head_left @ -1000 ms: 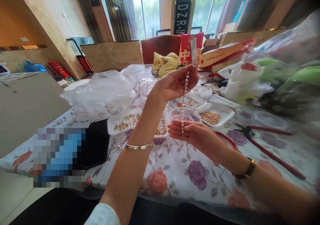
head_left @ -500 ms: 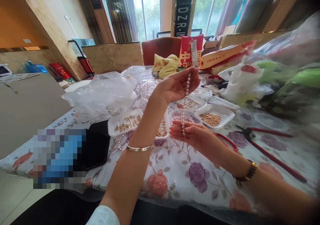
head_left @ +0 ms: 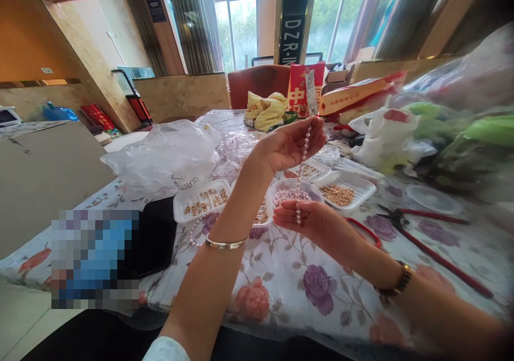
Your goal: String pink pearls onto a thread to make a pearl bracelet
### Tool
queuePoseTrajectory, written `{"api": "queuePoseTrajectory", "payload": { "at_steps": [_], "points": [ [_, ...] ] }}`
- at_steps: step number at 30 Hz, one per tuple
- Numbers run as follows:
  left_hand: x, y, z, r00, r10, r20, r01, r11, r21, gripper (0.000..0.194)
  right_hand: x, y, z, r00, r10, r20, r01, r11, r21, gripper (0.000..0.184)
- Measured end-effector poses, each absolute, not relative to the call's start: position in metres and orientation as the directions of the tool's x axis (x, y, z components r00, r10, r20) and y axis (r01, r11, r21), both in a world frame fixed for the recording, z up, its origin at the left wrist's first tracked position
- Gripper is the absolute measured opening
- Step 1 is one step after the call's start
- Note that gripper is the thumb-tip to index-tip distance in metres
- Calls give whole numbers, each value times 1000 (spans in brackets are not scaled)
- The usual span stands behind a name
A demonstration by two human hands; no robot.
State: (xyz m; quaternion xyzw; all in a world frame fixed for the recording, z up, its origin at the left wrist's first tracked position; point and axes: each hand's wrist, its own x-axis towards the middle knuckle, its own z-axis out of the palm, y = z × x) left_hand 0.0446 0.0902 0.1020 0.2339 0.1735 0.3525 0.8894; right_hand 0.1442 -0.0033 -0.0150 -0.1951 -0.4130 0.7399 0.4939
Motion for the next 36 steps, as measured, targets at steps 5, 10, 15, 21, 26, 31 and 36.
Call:
{"api": "queuePoseTrajectory", "payload": {
  "at_steps": [5,10,15,21,26,31,36],
  "points": [
    [47,91,99,713,691,-123,-511,631,585,35,142,-6,-11,-432,891,137,-595,-168,-786,30],
    [48,93,98,730,676,-100,-492,621,610,36,144,-6,-10,-422,900,106,-597,-188,-780,30],
    [50,93,97,731,676,-89,-490,611,621,37,146,-4,-11,-419,897,141,-626,-173,-760,34],
    [53,90,96,732,673,-108,-482,624,616,43,146,-3,-12,-427,891,156,-638,-174,-750,35],
    [57,85,96,721,685,-109,-471,599,648,42,146,-2,-12,-425,898,114,-618,-196,-761,35],
    [59,84,95,716,687,-123,-452,590,669,40,146,-2,-12,-428,894,133,-636,-193,-747,33],
    [60,86,93,750,650,-123,-430,620,656,39,146,-2,-9,-417,900,130,-634,-185,-751,35]
  ]
}}
